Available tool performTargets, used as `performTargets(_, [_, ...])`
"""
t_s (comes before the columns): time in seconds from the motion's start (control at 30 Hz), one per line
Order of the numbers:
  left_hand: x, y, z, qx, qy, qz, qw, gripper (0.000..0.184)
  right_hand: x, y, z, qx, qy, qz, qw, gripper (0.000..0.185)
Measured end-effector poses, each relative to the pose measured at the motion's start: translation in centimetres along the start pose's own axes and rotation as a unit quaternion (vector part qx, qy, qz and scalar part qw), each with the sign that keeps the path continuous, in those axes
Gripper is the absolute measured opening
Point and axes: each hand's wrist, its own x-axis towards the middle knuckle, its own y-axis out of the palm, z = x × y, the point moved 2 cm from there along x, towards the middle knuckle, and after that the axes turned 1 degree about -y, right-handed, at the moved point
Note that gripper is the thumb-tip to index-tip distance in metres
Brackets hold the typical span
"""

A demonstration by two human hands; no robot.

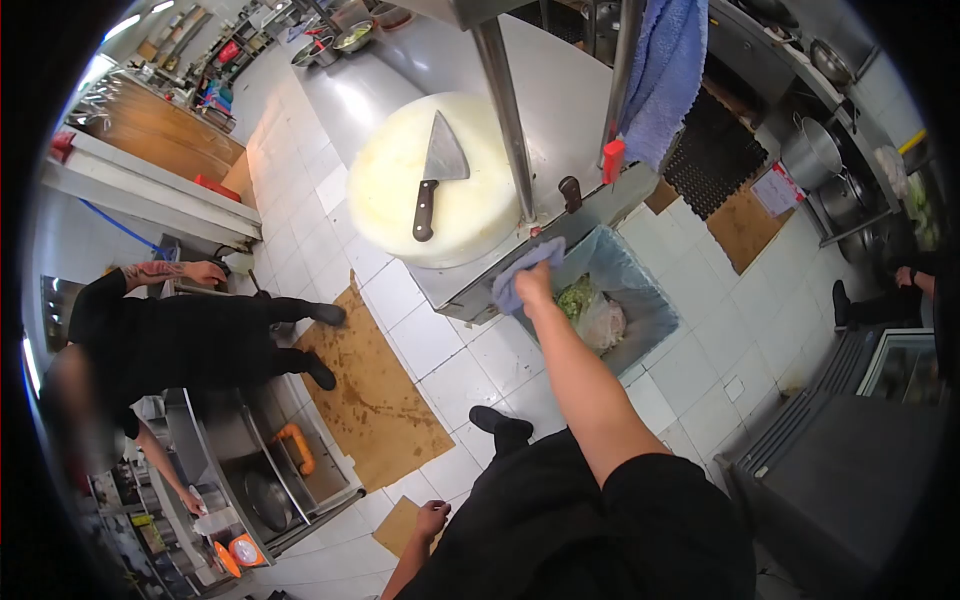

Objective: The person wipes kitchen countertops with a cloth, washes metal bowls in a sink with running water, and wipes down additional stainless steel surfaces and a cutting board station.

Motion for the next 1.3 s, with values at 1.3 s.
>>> performTargets(1.3, [1.6,3.0,4.4,0.004,0.051,-0.058,0.997,0.044,2.2,-3.3,8.4,-0.187,-0.086,-0.2,0.958,0.021])
